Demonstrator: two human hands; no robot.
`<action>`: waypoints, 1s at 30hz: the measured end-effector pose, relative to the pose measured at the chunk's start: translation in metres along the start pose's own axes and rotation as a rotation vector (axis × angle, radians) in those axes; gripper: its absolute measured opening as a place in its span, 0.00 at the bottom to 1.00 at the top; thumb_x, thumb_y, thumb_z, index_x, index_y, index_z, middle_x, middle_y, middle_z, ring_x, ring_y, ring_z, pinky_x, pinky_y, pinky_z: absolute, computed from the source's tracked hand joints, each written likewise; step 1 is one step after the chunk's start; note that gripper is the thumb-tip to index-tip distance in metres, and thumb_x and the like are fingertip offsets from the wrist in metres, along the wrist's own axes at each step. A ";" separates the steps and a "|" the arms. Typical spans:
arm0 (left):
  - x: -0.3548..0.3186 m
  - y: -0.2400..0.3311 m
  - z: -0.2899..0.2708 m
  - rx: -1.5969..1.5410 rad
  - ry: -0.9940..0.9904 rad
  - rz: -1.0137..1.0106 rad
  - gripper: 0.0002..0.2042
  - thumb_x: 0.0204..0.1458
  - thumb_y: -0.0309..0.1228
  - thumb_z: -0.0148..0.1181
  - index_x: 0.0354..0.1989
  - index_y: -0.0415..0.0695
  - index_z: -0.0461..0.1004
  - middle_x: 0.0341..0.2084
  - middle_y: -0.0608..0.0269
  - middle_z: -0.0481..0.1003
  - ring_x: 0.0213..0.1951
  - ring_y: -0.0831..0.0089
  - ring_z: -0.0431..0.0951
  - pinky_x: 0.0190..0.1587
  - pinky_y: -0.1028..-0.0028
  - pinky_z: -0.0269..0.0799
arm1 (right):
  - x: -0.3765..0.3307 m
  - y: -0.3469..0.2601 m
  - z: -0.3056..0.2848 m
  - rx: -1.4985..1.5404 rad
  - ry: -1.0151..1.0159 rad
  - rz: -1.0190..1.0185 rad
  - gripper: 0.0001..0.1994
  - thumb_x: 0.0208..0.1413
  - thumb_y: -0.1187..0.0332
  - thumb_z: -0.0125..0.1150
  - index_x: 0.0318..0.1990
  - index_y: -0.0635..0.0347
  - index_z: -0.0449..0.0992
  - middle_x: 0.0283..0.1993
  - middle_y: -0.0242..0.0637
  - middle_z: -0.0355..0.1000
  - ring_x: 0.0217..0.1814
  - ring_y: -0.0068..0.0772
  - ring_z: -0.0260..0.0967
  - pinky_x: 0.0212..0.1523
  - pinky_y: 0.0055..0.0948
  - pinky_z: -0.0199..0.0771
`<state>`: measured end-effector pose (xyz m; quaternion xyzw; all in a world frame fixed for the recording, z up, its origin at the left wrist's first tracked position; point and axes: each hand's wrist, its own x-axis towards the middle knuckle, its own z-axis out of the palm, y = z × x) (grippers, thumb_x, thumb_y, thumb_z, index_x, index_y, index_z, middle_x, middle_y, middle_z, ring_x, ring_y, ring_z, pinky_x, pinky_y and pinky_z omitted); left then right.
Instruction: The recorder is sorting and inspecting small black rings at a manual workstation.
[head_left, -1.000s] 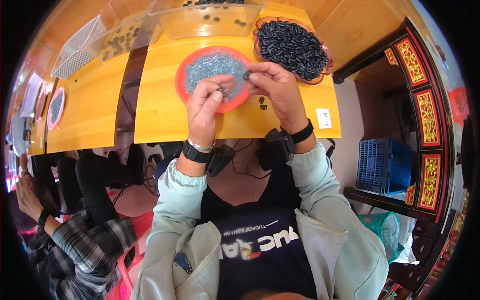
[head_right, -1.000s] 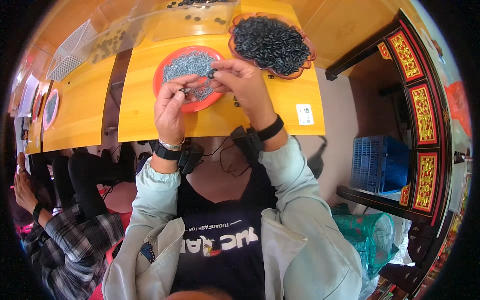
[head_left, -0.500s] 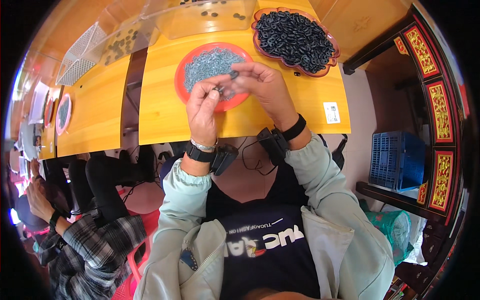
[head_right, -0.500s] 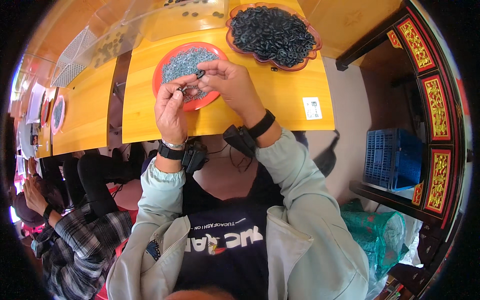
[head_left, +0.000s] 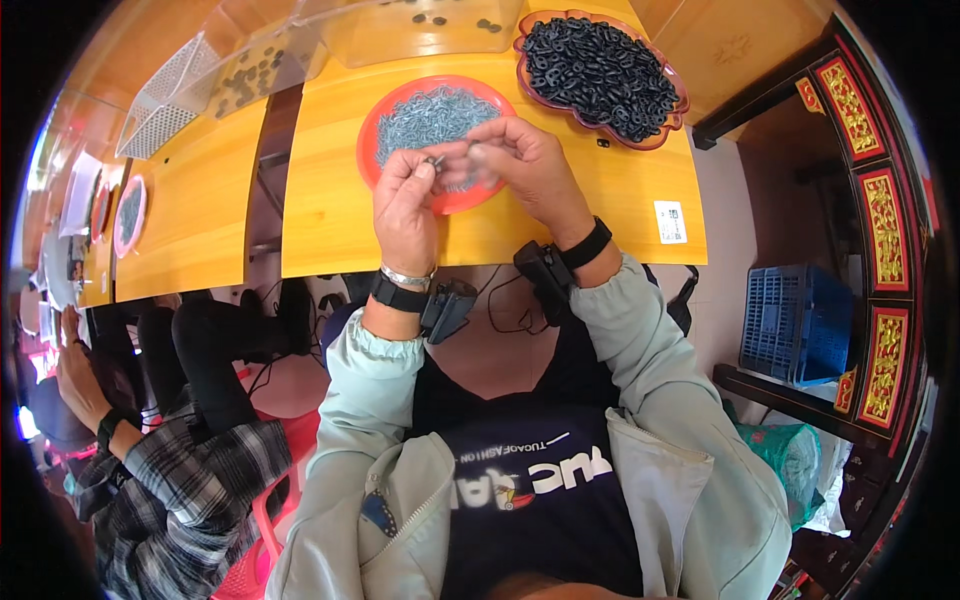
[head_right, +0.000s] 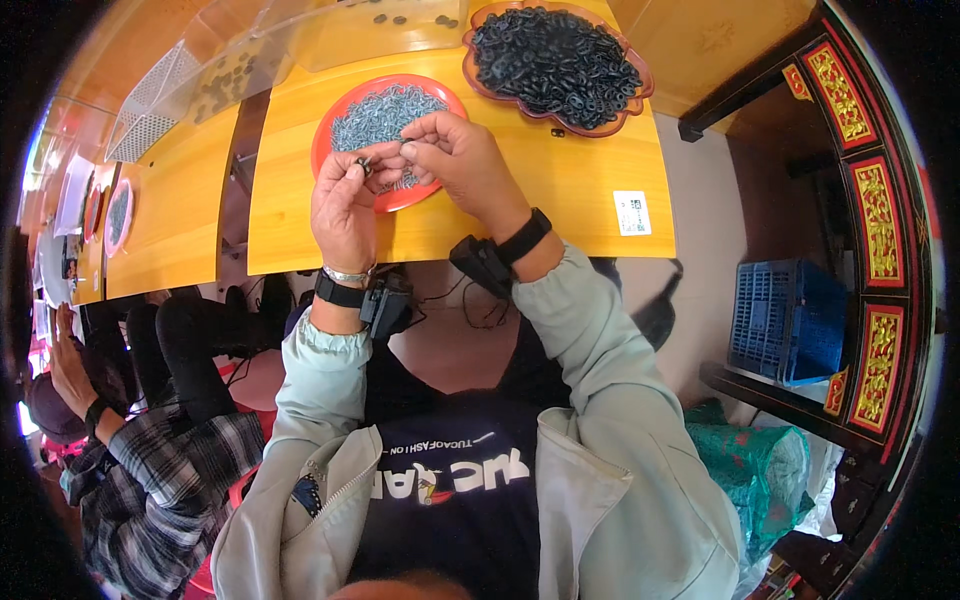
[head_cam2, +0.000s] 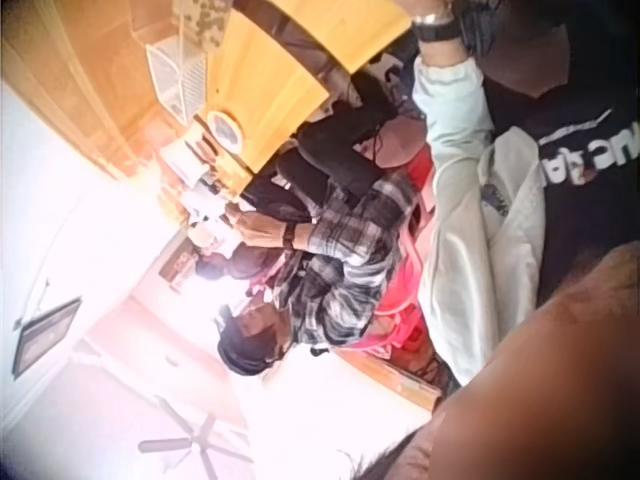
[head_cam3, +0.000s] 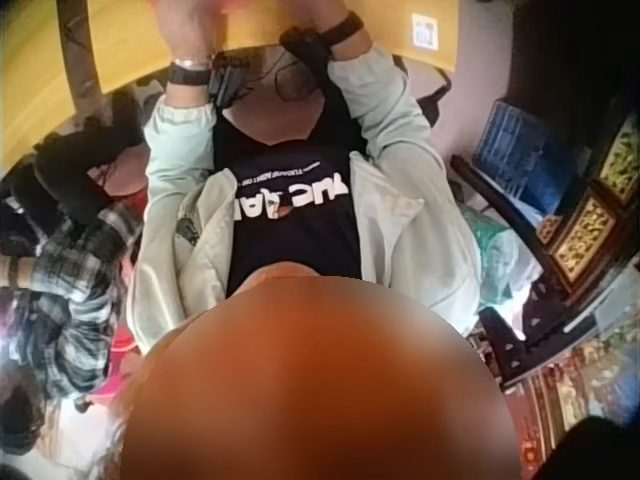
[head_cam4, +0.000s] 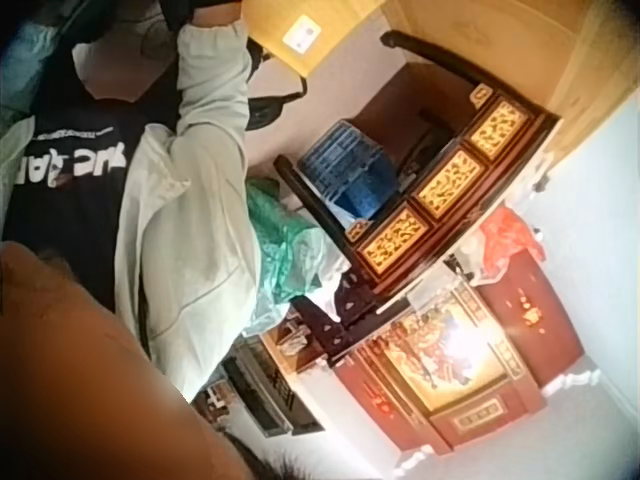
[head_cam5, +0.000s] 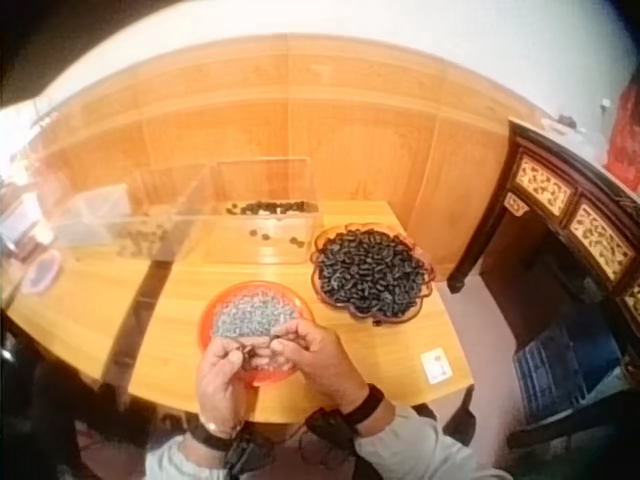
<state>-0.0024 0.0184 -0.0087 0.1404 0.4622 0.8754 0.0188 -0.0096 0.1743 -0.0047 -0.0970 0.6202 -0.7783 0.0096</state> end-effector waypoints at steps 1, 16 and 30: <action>0.000 -0.001 0.000 0.000 0.001 0.000 0.05 0.55 0.27 0.44 0.33 0.39 0.63 0.42 0.42 0.71 0.39 0.64 0.74 0.44 0.69 0.69 | 0.000 0.000 0.000 -0.018 0.003 0.010 0.08 0.53 0.73 0.55 0.40 0.64 0.71 0.32 0.28 0.70 0.27 0.14 0.64 0.28 0.14 0.65; -0.001 -0.003 0.003 -0.015 0.085 -0.102 0.04 0.55 0.25 0.43 0.31 0.40 0.63 0.40 0.43 0.72 0.42 0.63 0.74 0.45 0.70 0.71 | -0.001 -0.001 0.002 -0.674 0.084 -0.234 0.05 0.53 0.71 0.53 0.35 0.62 0.70 0.28 0.35 0.72 0.29 0.19 0.68 0.29 0.20 0.67; -0.001 0.004 0.007 -0.139 0.061 -0.055 0.04 0.55 0.27 0.44 0.31 0.39 0.63 0.38 0.44 0.72 0.41 0.60 0.75 0.46 0.68 0.70 | 0.001 -0.001 -0.005 0.017 0.005 0.030 0.12 0.54 0.74 0.53 0.46 0.65 0.71 0.37 0.30 0.72 0.33 0.17 0.69 0.35 0.17 0.71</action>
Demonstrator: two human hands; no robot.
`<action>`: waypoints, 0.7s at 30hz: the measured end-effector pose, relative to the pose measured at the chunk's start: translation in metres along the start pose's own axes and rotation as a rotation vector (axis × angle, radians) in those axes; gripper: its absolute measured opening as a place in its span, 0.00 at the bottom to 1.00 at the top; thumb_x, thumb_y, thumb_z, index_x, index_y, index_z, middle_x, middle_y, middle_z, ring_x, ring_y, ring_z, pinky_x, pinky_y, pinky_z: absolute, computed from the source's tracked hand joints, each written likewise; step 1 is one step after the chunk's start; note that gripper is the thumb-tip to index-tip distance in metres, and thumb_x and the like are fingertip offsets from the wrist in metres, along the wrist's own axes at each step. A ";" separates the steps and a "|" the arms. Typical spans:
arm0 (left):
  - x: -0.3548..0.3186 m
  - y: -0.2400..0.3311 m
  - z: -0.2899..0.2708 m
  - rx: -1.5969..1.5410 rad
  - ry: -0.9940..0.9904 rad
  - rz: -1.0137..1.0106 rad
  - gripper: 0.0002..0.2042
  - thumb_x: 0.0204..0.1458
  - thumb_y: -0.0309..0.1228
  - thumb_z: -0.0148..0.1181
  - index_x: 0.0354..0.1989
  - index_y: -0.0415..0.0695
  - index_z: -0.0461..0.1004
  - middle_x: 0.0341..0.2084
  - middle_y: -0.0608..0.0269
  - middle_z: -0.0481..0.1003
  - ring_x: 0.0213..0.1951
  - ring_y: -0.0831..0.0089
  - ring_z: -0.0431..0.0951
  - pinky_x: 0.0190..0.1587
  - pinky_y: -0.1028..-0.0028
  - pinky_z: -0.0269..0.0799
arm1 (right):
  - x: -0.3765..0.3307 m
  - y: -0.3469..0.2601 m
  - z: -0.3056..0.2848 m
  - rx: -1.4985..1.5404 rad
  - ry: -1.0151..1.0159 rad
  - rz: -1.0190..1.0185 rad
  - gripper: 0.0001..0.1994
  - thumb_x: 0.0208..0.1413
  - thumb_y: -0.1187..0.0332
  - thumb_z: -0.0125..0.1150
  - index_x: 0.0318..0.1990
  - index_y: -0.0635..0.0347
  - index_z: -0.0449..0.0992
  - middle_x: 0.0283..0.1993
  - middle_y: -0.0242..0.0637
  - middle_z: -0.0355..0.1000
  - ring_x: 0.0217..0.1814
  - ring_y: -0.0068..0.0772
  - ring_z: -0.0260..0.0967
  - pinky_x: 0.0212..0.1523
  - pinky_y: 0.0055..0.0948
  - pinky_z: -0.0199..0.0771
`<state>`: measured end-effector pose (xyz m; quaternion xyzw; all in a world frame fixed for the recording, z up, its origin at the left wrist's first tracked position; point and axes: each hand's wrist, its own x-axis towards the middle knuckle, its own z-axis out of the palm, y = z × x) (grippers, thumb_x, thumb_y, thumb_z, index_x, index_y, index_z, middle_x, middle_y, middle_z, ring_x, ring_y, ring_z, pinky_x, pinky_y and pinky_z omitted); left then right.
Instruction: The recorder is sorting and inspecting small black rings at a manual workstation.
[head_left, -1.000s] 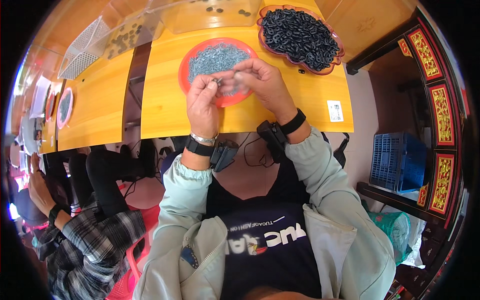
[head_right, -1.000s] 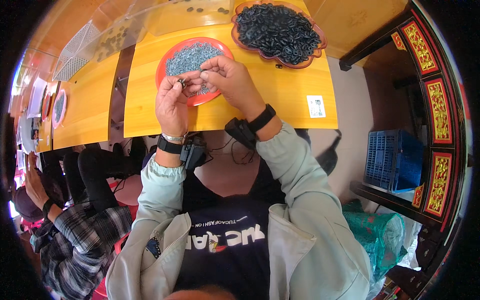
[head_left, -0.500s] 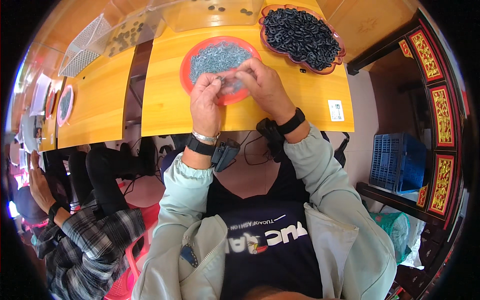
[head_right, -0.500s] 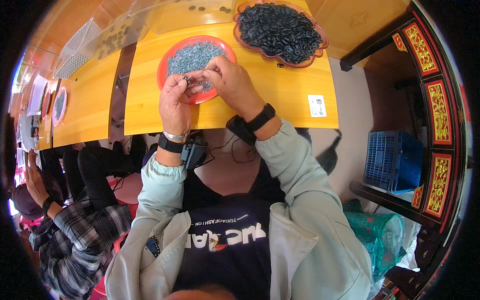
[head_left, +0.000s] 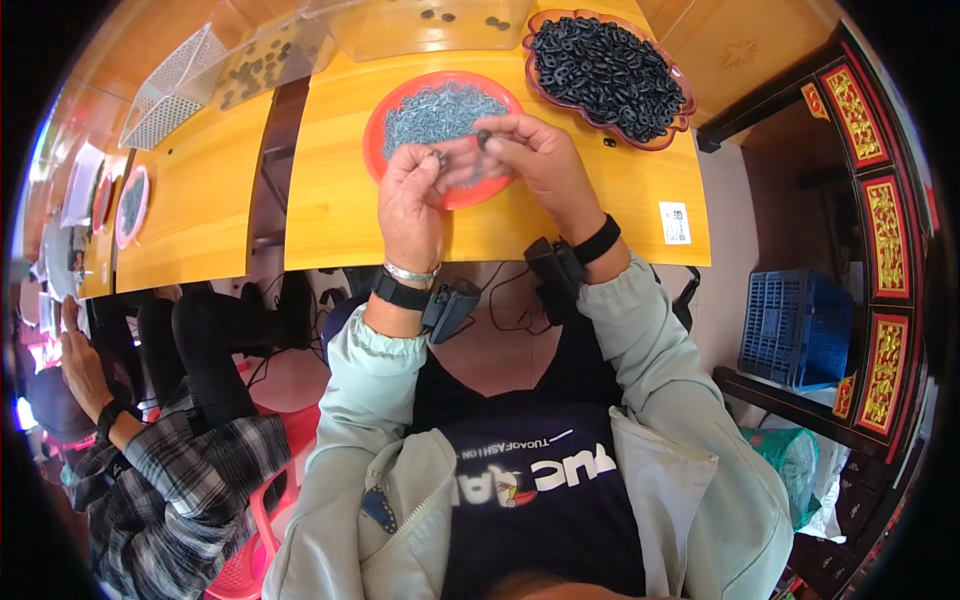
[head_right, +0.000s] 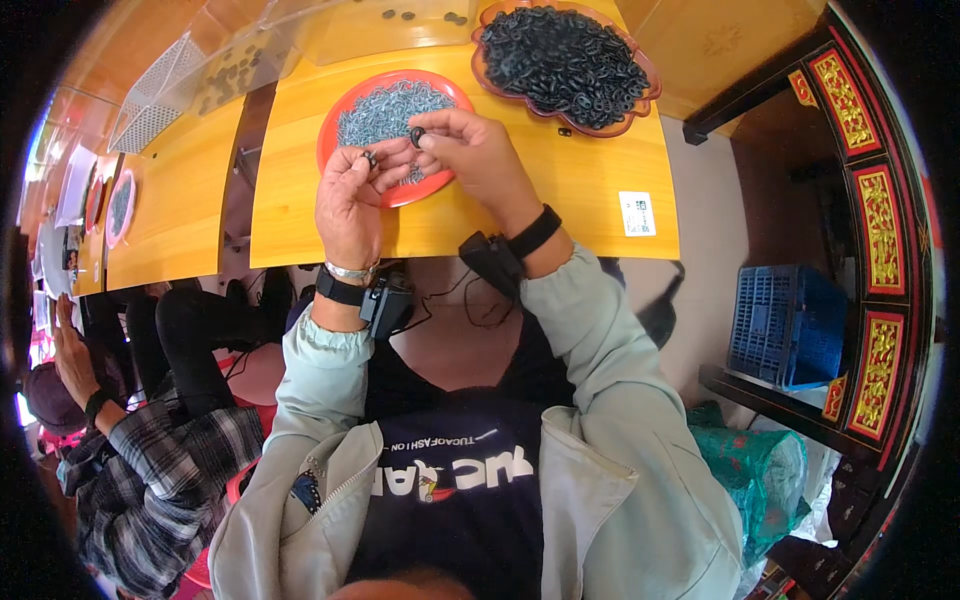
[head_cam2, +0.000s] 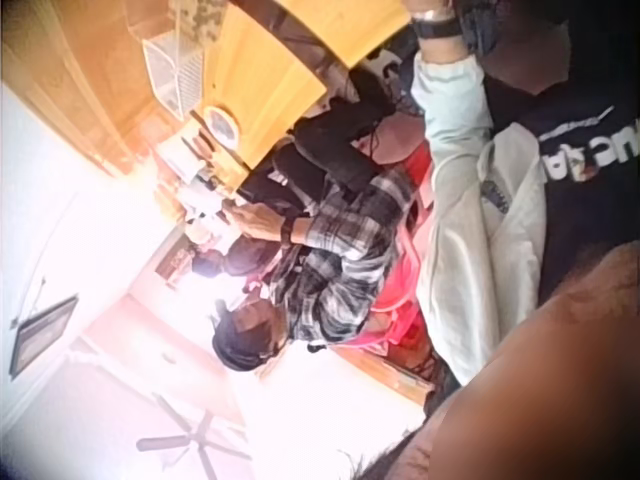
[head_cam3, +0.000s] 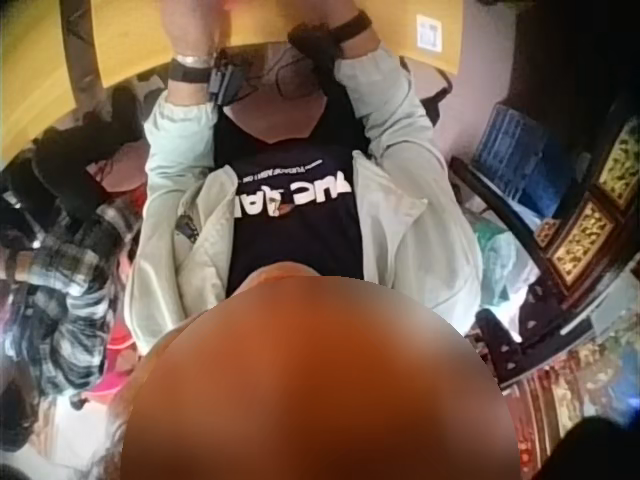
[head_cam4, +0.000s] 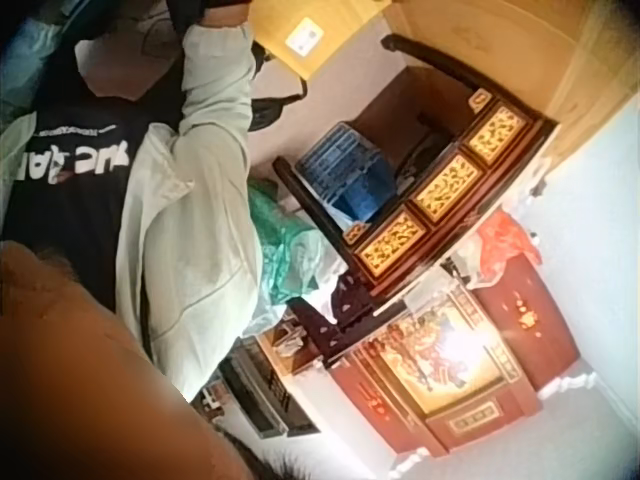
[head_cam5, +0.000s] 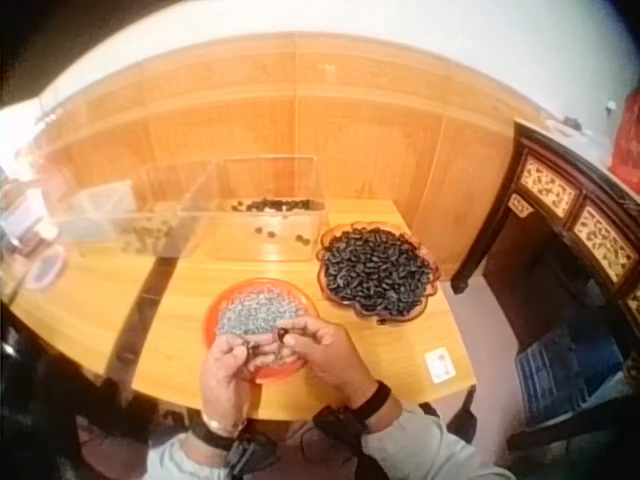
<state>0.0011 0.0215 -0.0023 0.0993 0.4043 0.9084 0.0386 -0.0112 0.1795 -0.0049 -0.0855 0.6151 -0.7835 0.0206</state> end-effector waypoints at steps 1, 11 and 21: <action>0.000 0.001 -0.001 0.000 -0.001 0.000 0.04 0.55 0.27 0.44 0.31 0.39 0.63 0.38 0.44 0.72 0.41 0.60 0.75 0.46 0.68 0.70 | -0.001 -0.004 -0.001 0.098 -0.010 0.071 0.12 0.54 0.74 0.53 0.47 0.64 0.72 0.37 0.30 0.72 0.33 0.17 0.69 0.35 0.17 0.71; -0.004 -0.003 0.001 0.382 0.055 -0.026 0.04 0.54 0.26 0.45 0.30 0.40 0.64 0.21 0.63 0.69 0.23 0.77 0.68 0.29 0.79 0.65 | -0.006 -0.009 -0.005 0.367 -0.106 0.208 0.11 0.54 0.73 0.55 0.44 0.66 0.70 0.36 0.34 0.73 0.31 0.18 0.71 0.35 0.18 0.74; -0.005 -0.004 0.002 0.308 0.074 -0.044 0.04 0.53 0.25 0.45 0.27 0.40 0.64 0.18 0.68 0.65 0.21 0.81 0.64 0.24 0.81 0.62 | -0.006 -0.009 0.003 0.075 -0.049 0.085 0.09 0.53 0.73 0.56 0.42 0.65 0.72 0.36 0.33 0.73 0.31 0.18 0.70 0.33 0.17 0.73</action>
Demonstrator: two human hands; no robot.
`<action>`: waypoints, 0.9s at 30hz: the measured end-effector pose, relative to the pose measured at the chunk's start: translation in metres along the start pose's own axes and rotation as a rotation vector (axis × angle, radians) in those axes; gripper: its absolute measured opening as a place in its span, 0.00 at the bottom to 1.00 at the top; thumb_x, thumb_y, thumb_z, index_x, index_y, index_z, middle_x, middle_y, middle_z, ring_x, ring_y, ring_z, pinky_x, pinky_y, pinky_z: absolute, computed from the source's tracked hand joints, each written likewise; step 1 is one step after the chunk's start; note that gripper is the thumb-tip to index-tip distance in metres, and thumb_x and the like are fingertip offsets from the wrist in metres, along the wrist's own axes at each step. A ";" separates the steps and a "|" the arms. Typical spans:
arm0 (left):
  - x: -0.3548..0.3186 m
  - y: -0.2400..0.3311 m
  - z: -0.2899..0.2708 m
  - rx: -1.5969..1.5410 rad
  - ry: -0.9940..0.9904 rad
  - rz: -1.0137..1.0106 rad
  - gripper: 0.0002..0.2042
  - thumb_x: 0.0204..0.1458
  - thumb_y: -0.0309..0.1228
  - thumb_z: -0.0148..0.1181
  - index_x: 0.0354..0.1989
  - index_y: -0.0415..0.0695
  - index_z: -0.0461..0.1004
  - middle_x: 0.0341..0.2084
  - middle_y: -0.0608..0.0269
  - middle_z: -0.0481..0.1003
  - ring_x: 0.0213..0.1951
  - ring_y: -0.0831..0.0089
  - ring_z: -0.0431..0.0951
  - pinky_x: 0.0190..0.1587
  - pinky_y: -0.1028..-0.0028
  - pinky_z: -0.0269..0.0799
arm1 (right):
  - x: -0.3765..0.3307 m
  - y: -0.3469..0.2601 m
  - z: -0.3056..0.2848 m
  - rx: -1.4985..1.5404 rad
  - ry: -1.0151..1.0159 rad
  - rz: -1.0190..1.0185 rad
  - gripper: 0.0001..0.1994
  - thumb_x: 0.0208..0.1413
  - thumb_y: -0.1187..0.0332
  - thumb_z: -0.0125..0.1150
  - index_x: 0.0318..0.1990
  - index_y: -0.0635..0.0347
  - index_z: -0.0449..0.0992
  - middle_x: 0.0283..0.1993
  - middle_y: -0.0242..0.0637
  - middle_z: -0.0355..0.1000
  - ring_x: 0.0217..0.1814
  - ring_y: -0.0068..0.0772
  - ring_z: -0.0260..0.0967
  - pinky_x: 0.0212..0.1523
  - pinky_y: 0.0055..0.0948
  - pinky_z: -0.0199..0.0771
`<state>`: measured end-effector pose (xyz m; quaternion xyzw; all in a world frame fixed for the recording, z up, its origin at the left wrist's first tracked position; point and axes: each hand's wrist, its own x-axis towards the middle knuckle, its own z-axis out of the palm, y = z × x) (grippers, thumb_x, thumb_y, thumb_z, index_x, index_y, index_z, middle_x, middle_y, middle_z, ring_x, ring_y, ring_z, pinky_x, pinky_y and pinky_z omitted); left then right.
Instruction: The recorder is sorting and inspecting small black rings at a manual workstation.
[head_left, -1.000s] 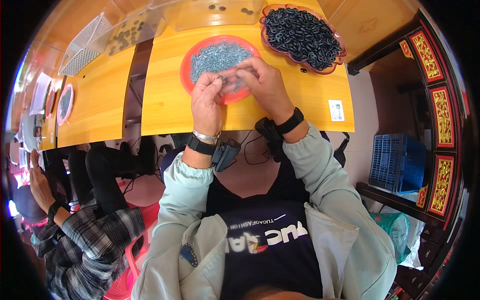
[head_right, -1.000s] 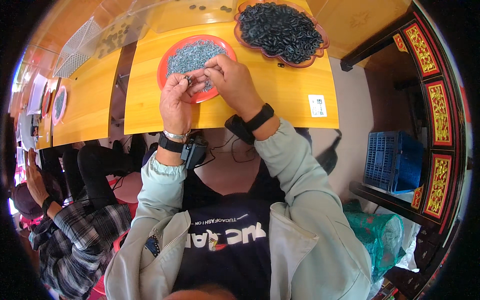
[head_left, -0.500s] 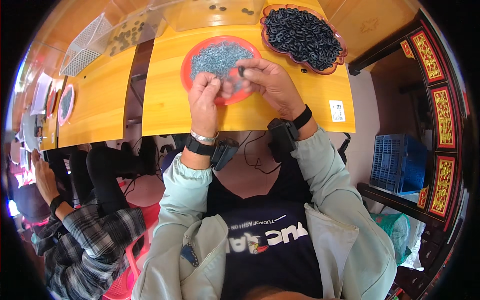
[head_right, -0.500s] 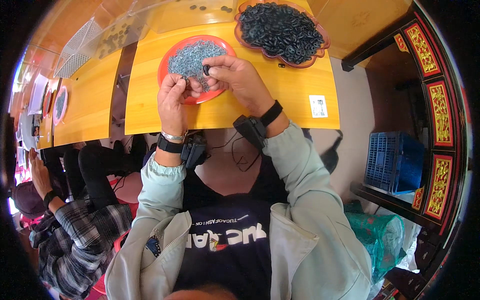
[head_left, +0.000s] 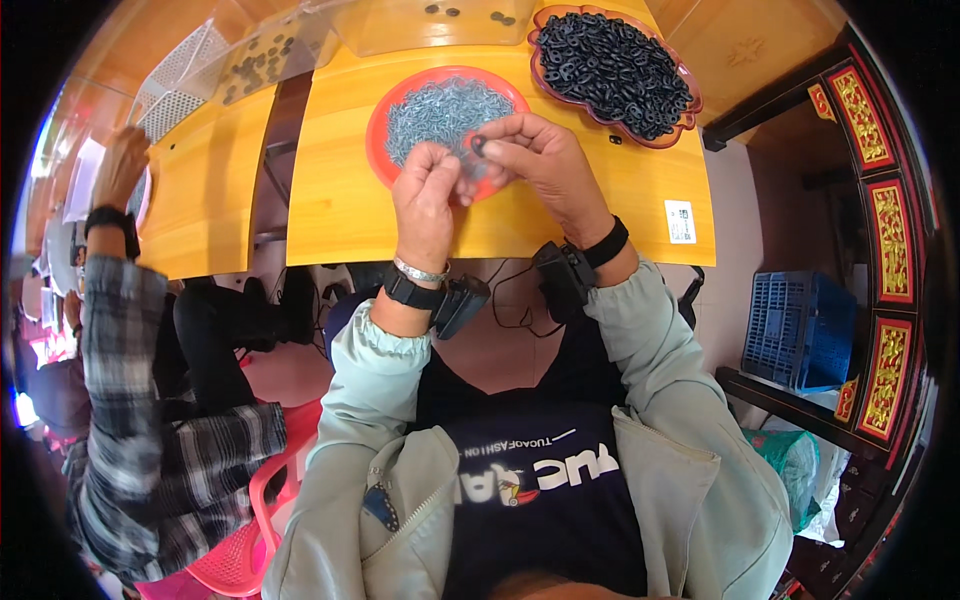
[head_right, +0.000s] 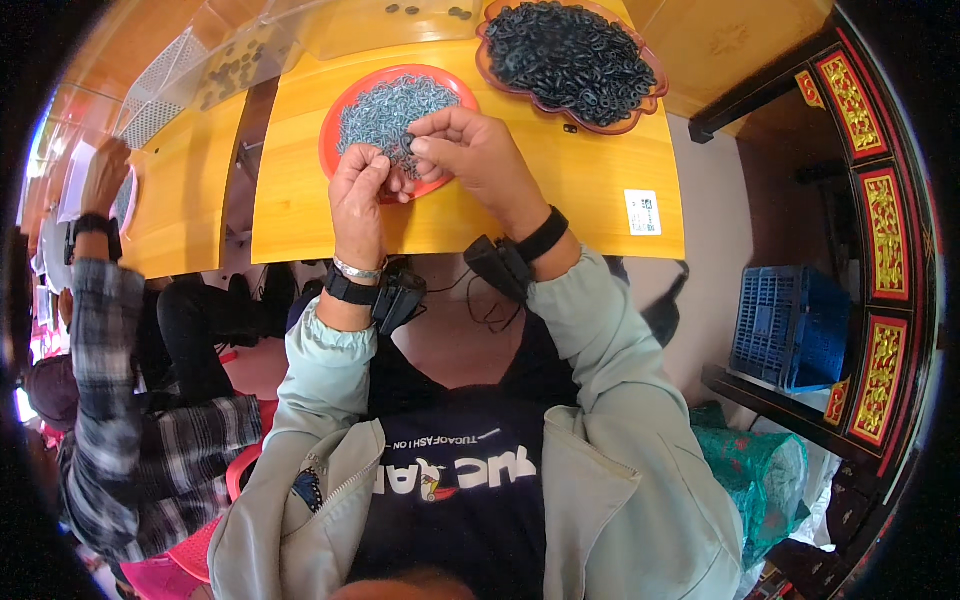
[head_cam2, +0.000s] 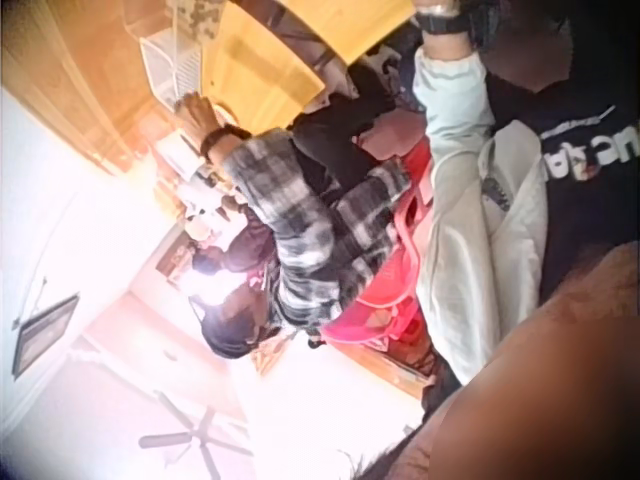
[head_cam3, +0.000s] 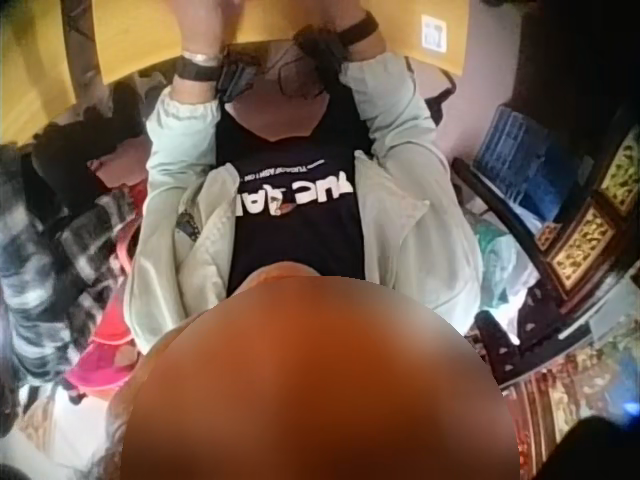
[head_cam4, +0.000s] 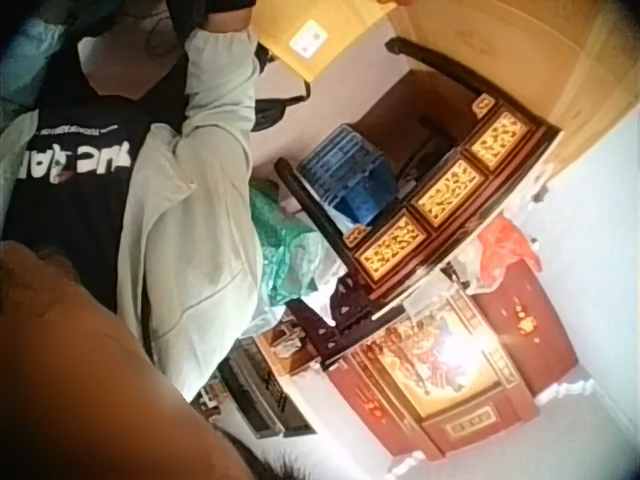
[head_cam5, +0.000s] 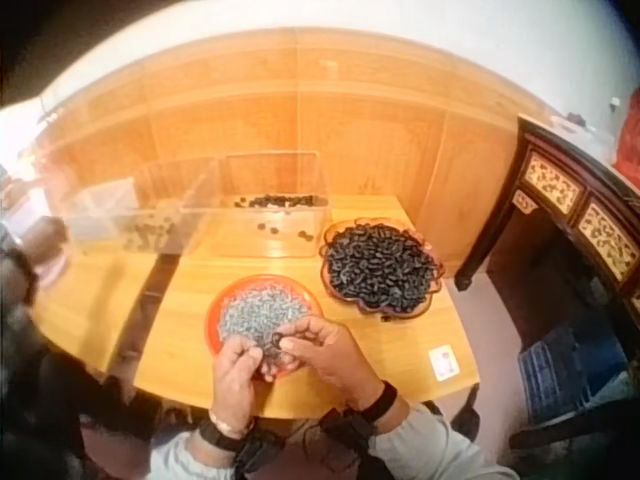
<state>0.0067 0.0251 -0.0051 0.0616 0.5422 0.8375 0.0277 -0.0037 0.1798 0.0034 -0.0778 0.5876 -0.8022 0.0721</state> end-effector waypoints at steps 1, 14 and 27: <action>0.000 0.000 0.000 0.000 0.001 0.000 0.04 0.53 0.25 0.45 0.27 0.40 0.64 0.18 0.68 0.65 0.21 0.81 0.64 0.24 0.81 0.62 | 0.000 0.000 0.001 -0.019 -0.002 -0.023 0.09 0.53 0.73 0.56 0.42 0.65 0.72 0.37 0.33 0.73 0.32 0.18 0.70 0.33 0.17 0.72; -0.001 -0.004 -0.001 0.092 -0.036 0.001 0.05 0.55 0.28 0.45 0.29 0.41 0.63 0.19 0.65 0.66 0.22 0.78 0.67 0.27 0.80 0.64 | -0.003 0.002 0.003 -0.073 -0.045 -0.057 0.09 0.54 0.74 0.55 0.42 0.65 0.72 0.37 0.34 0.73 0.32 0.18 0.70 0.34 0.17 0.72; -0.006 0.010 0.009 -0.132 -0.209 0.057 0.07 0.56 0.32 0.47 0.33 0.40 0.63 0.29 0.60 0.69 0.29 0.75 0.67 0.38 0.75 0.66 | -0.010 -0.007 0.004 0.096 -0.098 -0.006 0.09 0.54 0.73 0.55 0.42 0.64 0.72 0.35 0.32 0.73 0.31 0.18 0.70 0.34 0.17 0.72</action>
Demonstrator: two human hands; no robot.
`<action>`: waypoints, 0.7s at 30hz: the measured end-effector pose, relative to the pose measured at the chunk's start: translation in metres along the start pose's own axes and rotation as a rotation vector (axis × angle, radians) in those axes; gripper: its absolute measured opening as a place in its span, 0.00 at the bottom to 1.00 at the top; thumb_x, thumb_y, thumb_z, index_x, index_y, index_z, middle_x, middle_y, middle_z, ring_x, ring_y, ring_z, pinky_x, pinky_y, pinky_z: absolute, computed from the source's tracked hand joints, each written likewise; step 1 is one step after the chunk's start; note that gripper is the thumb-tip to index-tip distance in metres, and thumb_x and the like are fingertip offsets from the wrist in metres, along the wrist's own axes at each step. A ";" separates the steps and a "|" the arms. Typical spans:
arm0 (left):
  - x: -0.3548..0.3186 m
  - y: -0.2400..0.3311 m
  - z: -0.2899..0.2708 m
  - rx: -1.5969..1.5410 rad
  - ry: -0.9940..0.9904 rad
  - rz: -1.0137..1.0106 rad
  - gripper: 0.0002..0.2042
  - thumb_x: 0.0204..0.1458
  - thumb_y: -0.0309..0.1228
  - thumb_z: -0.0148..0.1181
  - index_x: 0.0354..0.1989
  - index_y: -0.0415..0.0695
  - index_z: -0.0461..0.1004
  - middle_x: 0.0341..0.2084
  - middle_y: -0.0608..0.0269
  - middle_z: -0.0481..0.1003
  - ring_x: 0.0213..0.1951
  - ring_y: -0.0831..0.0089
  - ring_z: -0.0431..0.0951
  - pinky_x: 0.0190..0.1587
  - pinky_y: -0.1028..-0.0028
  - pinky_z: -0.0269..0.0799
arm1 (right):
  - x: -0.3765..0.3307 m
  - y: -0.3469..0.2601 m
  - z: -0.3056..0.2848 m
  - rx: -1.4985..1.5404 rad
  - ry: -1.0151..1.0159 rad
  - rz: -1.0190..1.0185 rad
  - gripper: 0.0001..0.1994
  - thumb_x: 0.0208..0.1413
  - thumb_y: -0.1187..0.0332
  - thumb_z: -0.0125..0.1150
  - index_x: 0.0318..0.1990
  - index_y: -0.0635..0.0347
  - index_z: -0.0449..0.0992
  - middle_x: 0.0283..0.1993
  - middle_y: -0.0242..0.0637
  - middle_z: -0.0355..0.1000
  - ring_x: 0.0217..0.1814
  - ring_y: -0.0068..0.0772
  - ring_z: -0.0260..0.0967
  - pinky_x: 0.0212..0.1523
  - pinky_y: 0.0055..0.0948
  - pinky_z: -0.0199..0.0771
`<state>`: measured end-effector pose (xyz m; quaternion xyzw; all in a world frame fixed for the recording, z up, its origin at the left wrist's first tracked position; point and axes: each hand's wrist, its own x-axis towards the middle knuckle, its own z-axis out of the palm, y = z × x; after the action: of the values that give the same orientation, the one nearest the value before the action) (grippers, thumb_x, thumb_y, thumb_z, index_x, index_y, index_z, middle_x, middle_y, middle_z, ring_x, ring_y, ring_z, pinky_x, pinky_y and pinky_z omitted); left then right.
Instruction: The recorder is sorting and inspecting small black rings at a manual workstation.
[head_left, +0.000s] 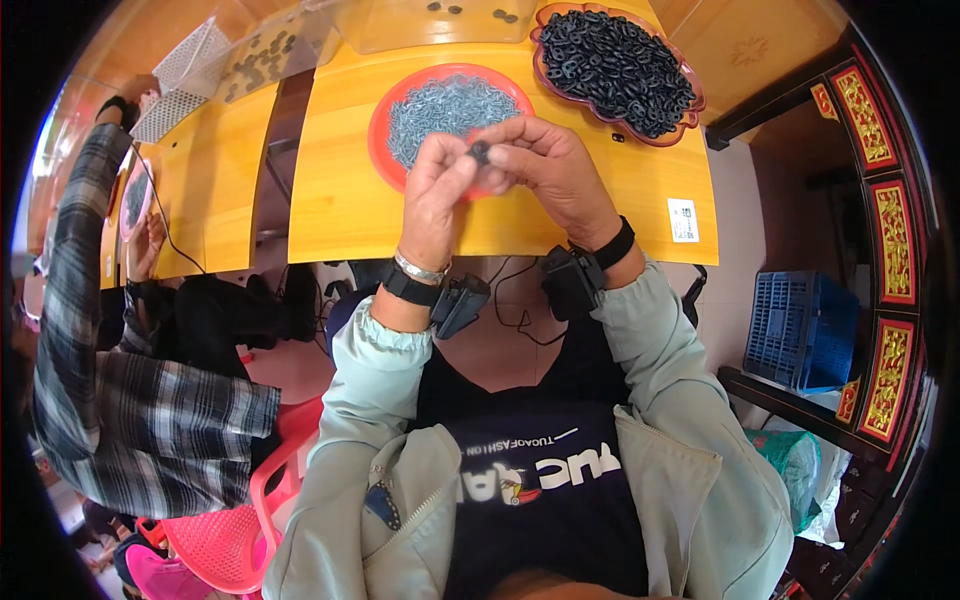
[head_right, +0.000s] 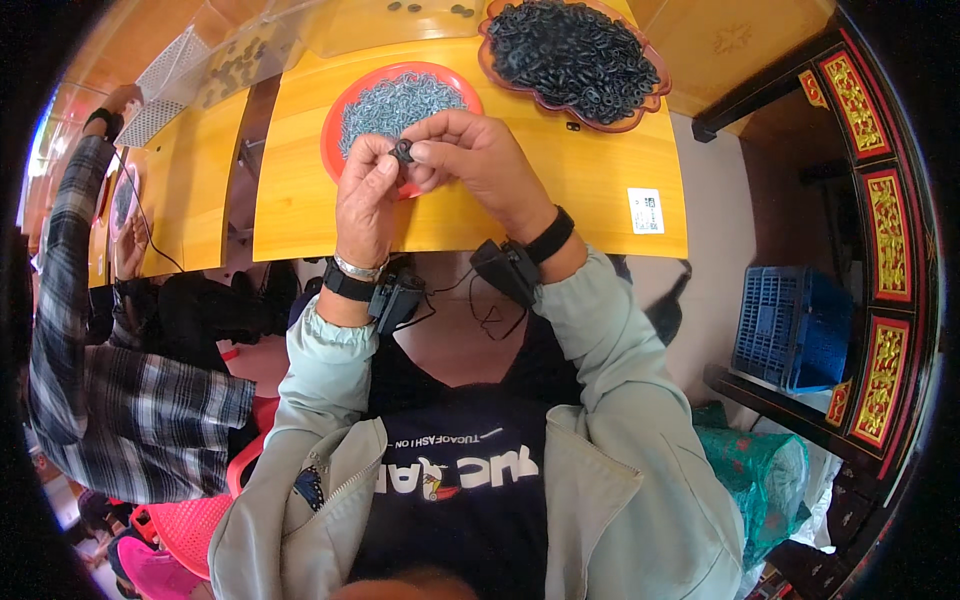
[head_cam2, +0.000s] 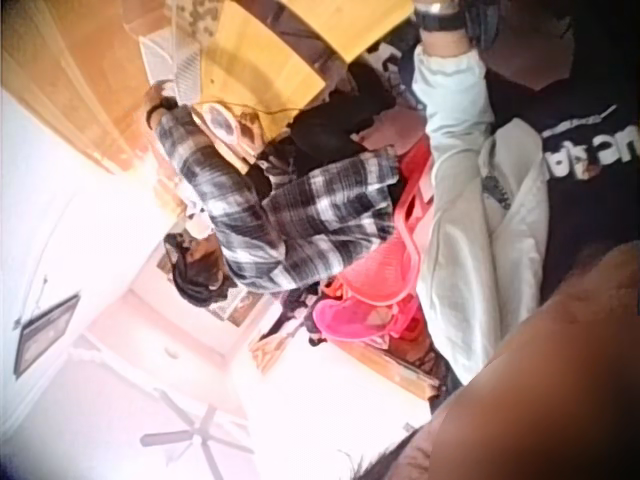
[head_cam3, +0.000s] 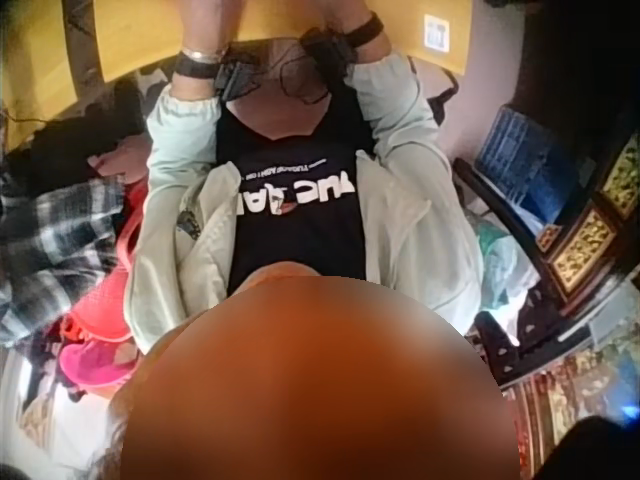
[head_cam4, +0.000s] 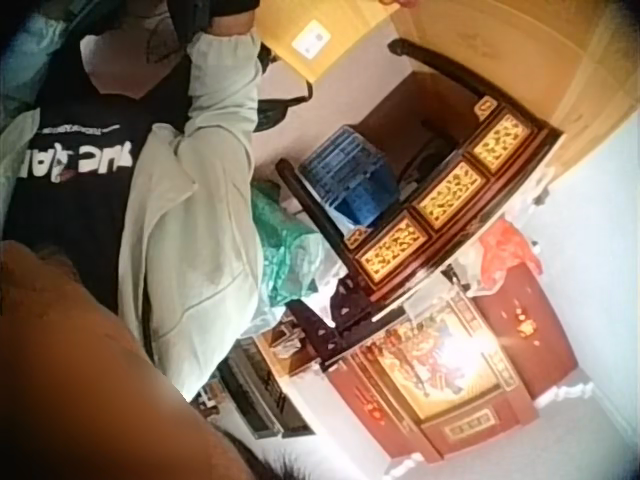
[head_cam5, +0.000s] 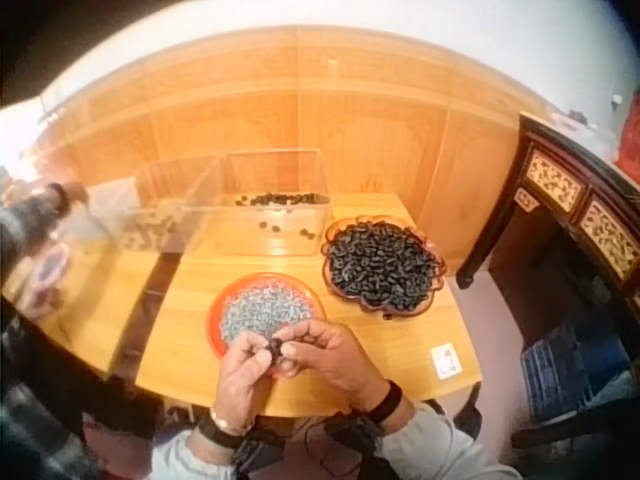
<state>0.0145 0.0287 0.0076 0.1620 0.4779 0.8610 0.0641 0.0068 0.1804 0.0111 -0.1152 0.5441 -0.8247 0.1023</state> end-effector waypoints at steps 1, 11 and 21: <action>0.001 -0.002 0.001 0.000 0.000 -0.001 0.07 0.56 0.32 0.47 0.33 0.40 0.63 0.29 0.60 0.69 0.29 0.75 0.67 0.38 0.75 0.66 | -0.001 -0.001 0.002 0.005 0.014 -0.004 0.09 0.54 0.73 0.55 0.42 0.64 0.72 0.35 0.32 0.73 0.31 0.18 0.70 0.34 0.17 0.72; 0.000 -0.011 0.002 -0.158 -0.111 -0.080 0.28 0.57 0.42 0.46 0.61 0.38 0.52 0.41 0.64 0.64 0.37 0.78 0.62 0.43 0.77 0.59 | -0.006 0.001 0.010 0.096 0.054 -0.041 0.08 0.53 0.74 0.56 0.41 0.64 0.73 0.36 0.32 0.73 0.34 0.19 0.70 0.35 0.17 0.71; -0.008 -0.012 0.017 -0.242 -0.044 -0.039 0.28 0.57 0.43 0.46 0.61 0.38 0.50 0.43 0.63 0.64 0.41 0.76 0.64 0.50 0.75 0.59 | -0.010 0.001 0.022 0.097 0.094 -0.134 0.06 0.52 0.77 0.56 0.38 0.66 0.74 0.29 0.33 0.73 0.28 0.18 0.69 0.31 0.16 0.70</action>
<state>0.0276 0.0462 0.0042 0.1623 0.3722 0.9071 0.1104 0.0229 0.1637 0.0179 -0.1071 0.4989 -0.8596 0.0266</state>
